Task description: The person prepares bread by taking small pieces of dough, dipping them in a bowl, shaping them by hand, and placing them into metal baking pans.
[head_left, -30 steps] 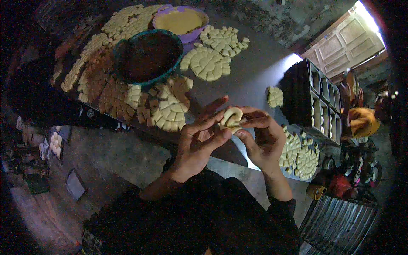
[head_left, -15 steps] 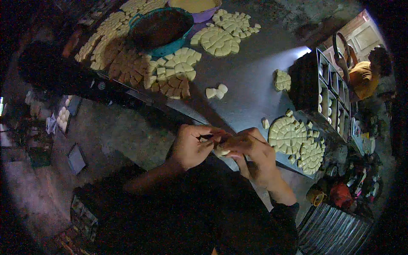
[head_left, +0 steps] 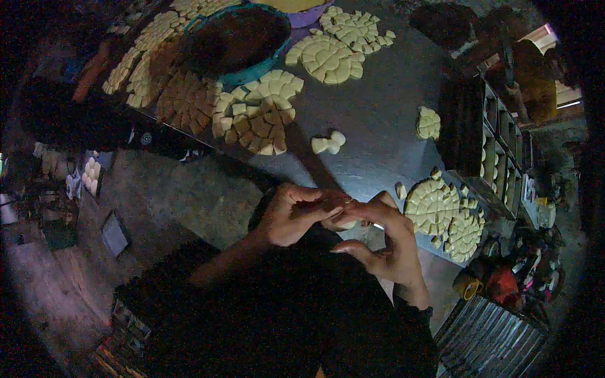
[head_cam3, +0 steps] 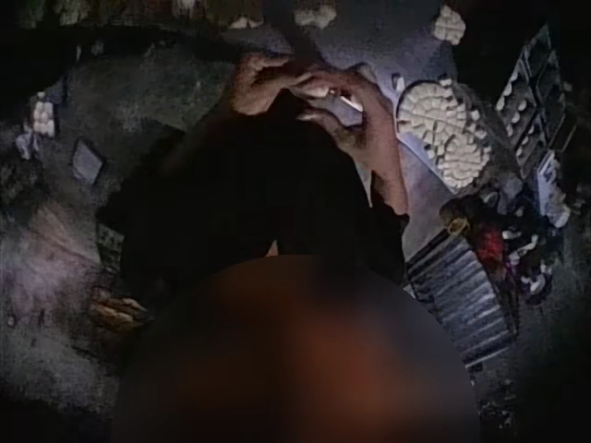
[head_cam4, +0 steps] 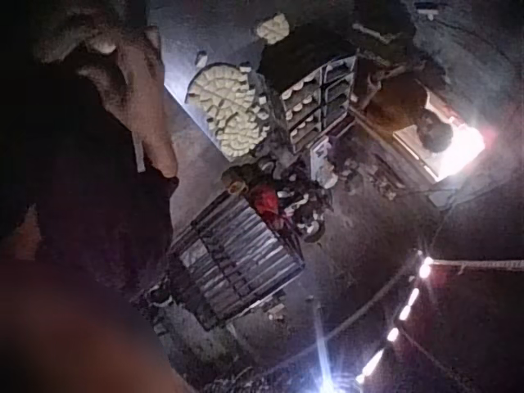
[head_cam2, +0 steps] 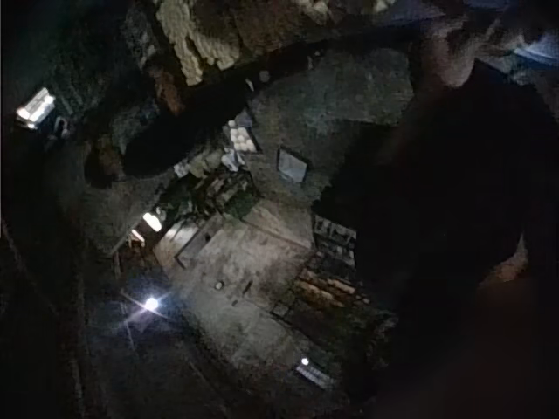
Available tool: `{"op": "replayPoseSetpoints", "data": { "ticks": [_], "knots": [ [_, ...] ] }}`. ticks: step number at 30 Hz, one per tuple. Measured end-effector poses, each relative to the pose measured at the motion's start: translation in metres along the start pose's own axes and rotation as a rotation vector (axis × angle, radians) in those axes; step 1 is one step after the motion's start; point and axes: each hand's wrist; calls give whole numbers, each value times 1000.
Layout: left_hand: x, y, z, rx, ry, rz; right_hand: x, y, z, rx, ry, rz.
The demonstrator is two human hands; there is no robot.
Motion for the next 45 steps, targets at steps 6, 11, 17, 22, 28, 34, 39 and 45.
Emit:
{"op": "replayPoseSetpoints", "data": {
  "ticks": [6,11,17,22,28,34,39,45],
  "knots": [
    [7,-35,44,3,451,321,-17,-34,-22,-41,469,-173],
    [18,-69,87,1,143,316,-52,-61,-62,-203,113,-414],
    [78,-95,147,82,82,430,-125,-39,-107,-128,-641,-1089],
    [77,-140,144,94,-1020,-221,-186,-21,-115,-285,492,-968],
    [122,-137,168,101,-1055,-179,-217,-19,-129,-164,604,-856],
    [75,-123,159,47,-695,-48,-185,-9,-109,-355,181,-728],
    [25,-96,85,96,-367,247,-117,3,-94,-290,-635,-725],
    [33,-73,1,54,-358,-121,-94,37,-51,-554,-962,-654]
  ]
}}
Point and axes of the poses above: each hand's wrist, its own y-axis away from the middle knuckle, its own z-axis out of the back of the hand, x = y × z, and after that the axes turned 13 degrees about y, right-handed
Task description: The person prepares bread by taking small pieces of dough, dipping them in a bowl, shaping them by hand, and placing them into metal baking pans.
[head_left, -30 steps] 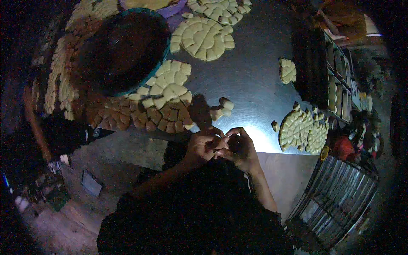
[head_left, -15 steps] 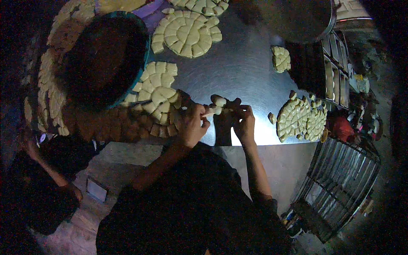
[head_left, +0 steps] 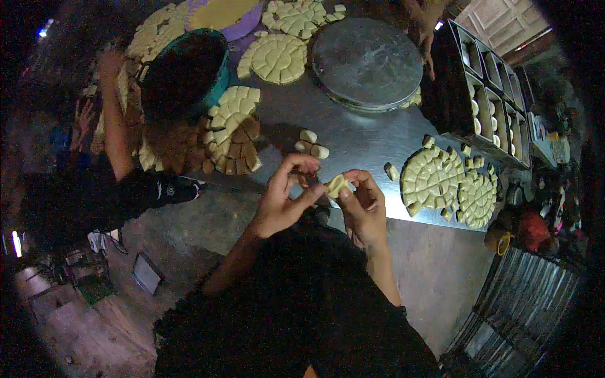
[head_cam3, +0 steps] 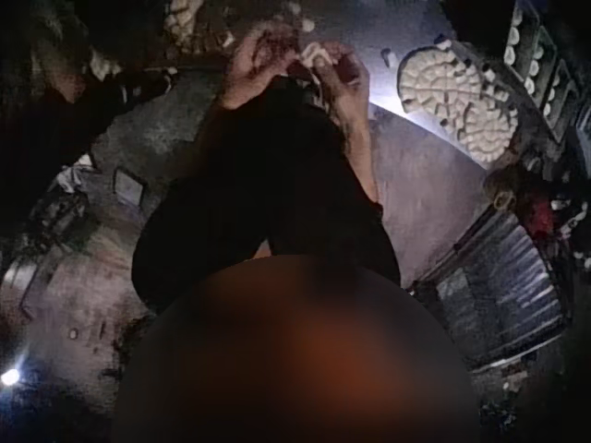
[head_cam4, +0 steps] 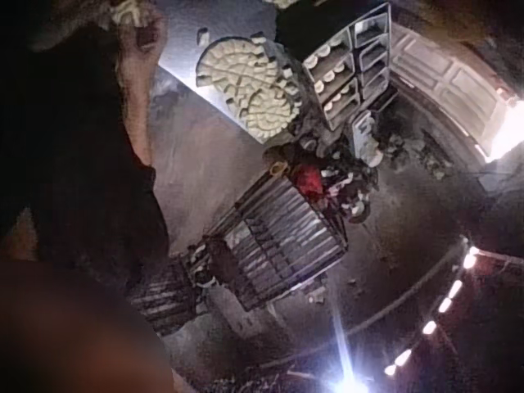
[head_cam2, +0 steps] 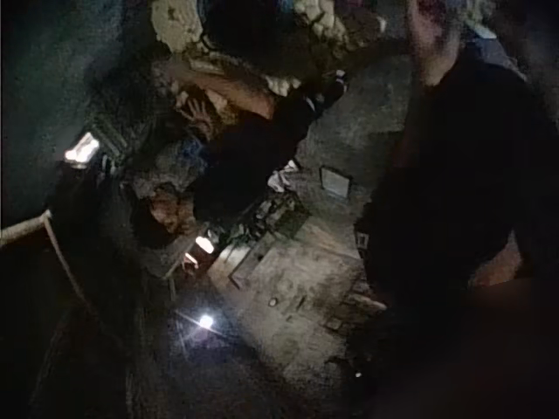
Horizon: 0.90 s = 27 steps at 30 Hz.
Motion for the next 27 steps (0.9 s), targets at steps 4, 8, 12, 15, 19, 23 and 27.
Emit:
{"op": "replayPoseSetpoints", "data": {
  "ticks": [4,8,12,15,19,23,27],
  "knots": [
    [13,21,-42,-71,-133,-182,12,17,12,7,141,227],
    [4,27,-66,-192,5,-112,19,27,28,63,363,432],
    [-2,22,-73,-126,0,-187,39,35,20,-5,307,321],
    [-7,17,-69,-175,0,-250,35,20,19,-43,439,324],
    [-18,-1,-47,-200,-47,-545,40,-7,-11,-6,379,515],
    [-42,-46,2,73,-294,-1183,51,-34,-64,153,285,289],
    [-62,-59,59,289,-337,-1203,63,-56,-130,320,252,269]
  ]
}}
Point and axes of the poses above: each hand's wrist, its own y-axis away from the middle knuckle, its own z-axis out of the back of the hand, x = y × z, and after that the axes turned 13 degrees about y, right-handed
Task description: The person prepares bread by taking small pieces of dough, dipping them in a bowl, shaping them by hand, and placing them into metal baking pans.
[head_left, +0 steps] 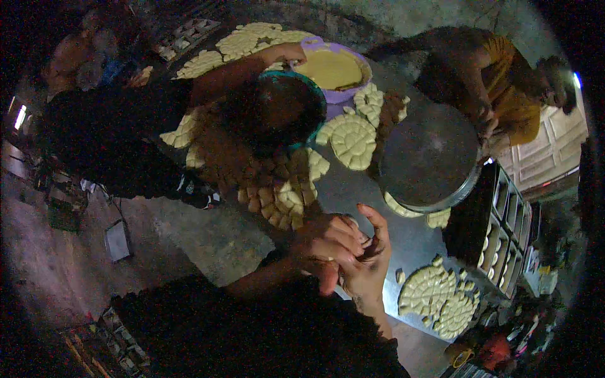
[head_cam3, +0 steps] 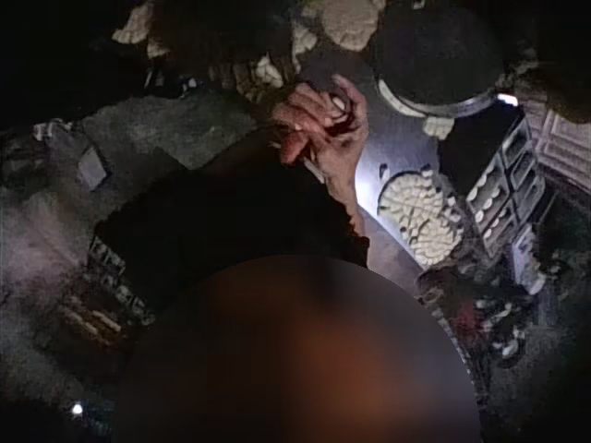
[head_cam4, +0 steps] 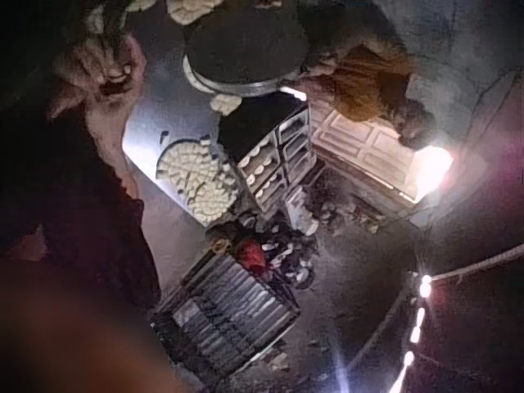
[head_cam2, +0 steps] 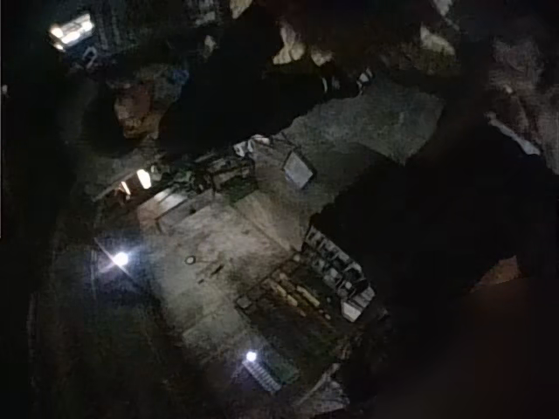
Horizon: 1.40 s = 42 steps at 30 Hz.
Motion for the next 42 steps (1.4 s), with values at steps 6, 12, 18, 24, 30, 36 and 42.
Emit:
{"op": "replayPoseSetpoints", "data": {
  "ticks": [6,12,18,24,30,36,42],
  "knots": [
    [59,20,50,-765,351,275,-17,-99,-52,160,174,-52],
    [104,25,128,-1006,351,597,-57,-251,-66,292,207,-22],
    [100,44,166,-951,136,1032,-160,-447,-9,426,1531,353],
    [84,45,198,-989,339,1163,-137,-466,-55,632,1830,115],
    [82,15,212,-1022,458,1188,-109,-420,-43,275,874,-19],
    [79,16,186,-1065,516,1253,-77,-416,-48,392,1331,164],
    [60,38,159,-446,125,1074,-156,-481,-17,642,1712,-108]
  ]
}}
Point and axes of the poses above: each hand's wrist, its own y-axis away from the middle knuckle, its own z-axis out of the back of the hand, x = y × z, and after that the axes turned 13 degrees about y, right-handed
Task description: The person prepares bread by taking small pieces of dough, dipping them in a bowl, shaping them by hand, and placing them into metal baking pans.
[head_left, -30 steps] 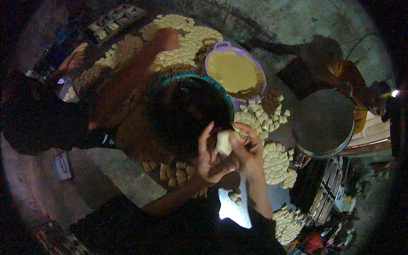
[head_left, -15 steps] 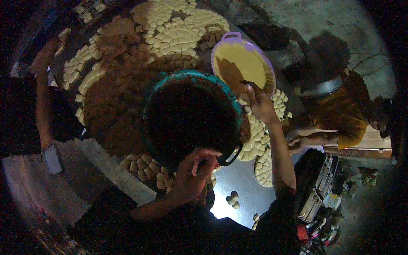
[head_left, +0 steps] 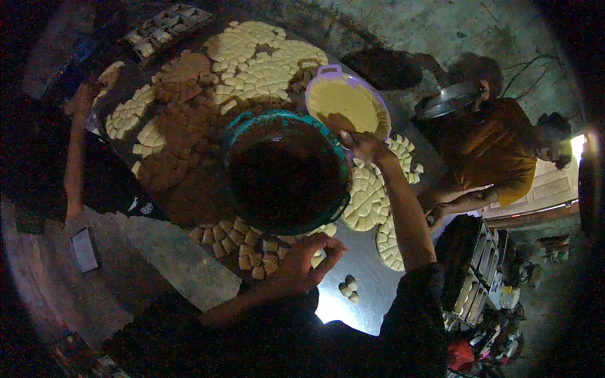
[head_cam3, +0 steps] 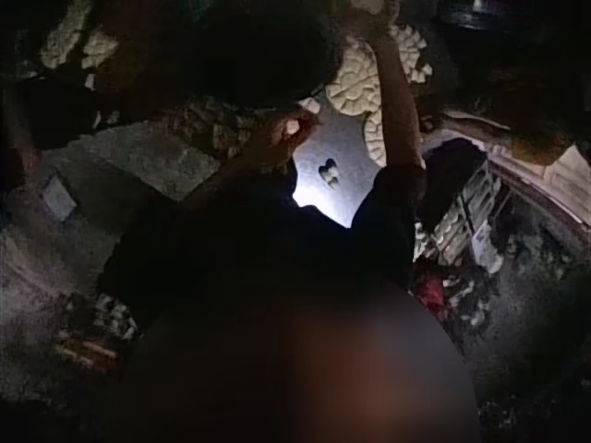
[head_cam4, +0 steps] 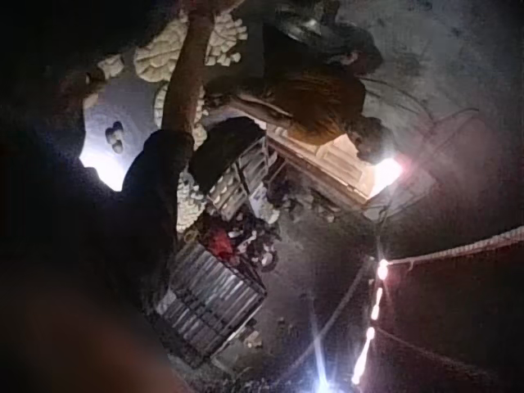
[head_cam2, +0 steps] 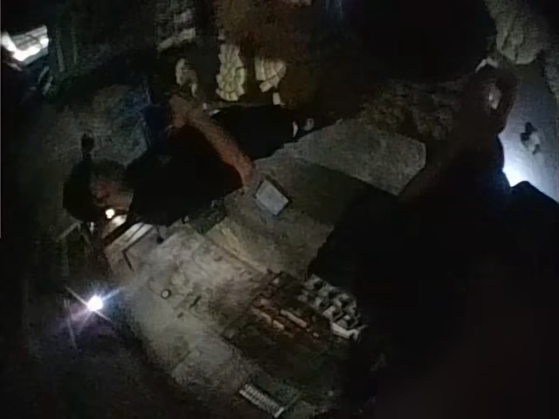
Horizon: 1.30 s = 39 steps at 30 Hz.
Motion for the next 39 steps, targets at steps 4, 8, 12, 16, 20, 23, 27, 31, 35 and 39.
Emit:
{"op": "replayPoseSetpoints", "data": {
  "ticks": [4,8,12,16,20,23,27,31,35,39],
  "knots": [
    [-8,35,2,-123,184,141,0,9,5,-77,-228,74],
    [8,47,7,-234,427,259,16,54,15,-227,-660,99],
    [0,36,10,-317,339,222,90,168,14,-404,-1344,160],
    [8,22,-15,-163,857,147,154,290,24,-457,-1713,171],
    [-1,30,-51,-52,1107,332,143,341,-2,-659,-1722,173],
    [-32,42,-86,-172,1241,470,99,381,-48,-688,-1518,174],
    [-47,66,-133,-92,1123,397,82,443,-20,-826,-876,200],
    [-48,96,-173,129,571,165,81,499,-28,-943,-388,69],
    [-48,130,-202,113,627,116,75,533,-55,-984,-972,179],
    [-49,161,-219,88,413,163,77,571,-61,-1029,-468,370]
  ]
}}
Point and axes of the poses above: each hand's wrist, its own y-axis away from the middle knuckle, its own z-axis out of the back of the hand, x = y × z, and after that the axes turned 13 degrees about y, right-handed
